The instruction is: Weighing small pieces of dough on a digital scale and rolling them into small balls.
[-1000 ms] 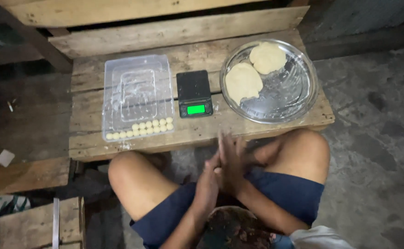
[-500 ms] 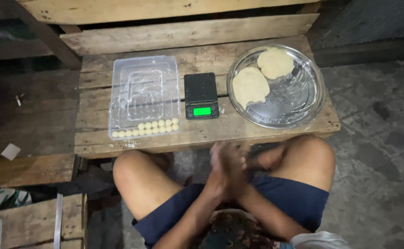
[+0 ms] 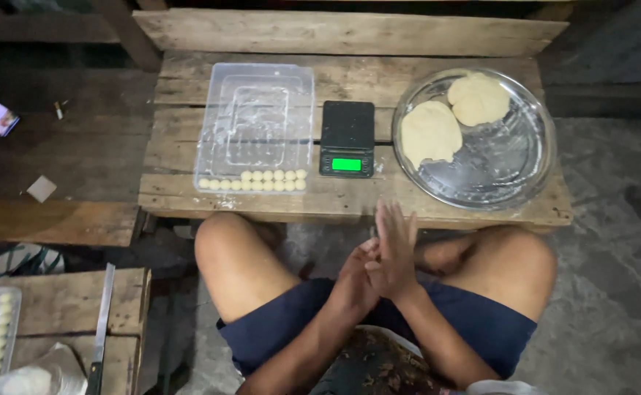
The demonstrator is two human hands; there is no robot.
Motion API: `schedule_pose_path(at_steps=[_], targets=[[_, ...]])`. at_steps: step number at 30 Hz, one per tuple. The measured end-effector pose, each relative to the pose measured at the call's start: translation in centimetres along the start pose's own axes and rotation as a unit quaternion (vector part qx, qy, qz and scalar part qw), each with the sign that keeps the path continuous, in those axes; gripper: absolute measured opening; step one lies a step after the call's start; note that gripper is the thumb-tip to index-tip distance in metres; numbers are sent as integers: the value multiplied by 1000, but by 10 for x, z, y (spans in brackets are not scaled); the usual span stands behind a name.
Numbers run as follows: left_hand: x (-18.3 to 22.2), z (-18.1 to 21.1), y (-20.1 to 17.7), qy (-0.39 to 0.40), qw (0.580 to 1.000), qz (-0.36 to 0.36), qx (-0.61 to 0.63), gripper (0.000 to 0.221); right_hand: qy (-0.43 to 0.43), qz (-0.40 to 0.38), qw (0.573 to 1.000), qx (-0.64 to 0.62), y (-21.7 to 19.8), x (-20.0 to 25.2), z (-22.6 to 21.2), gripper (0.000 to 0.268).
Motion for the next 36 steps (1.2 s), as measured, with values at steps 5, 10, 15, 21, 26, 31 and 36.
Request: schedule_pose_path(at_steps=[5,10,15,21,26,31,36], targets=[[-52,70,-63,157,958,123,-206,6,29,56,997,-33,-32,-3,22,89],[-36,219,-37,337,885,113,-300,23,70,100,992,17,-81,5,59,69],[-39,338,-30,448,596,201,-635,33,126,143,981,-34,-93,35,102,45],[-93,390,-69,282,389,255,-839,21,173,160,967,-99,-88,32,97,31],[-82,381,-57,215,388,219,-869,21,174,138,971,-91,-83,30,95,23],[-66,367,-43,178,373,180,-893,29,182,136,969,-102,-80,27,93,22],[-52,351,-30,175,446,158,-864,43,167,142,970,-108,-75,24,92,18]])
Point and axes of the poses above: each hand's wrist, its own x-axis away from the middle knuckle, its own y-axis out of the palm, z = x × y, the point moved 2 cm from there along -x, towards the middle knuckle, and after that the axes turned 1 degree about -z, right-handed, at the moved point
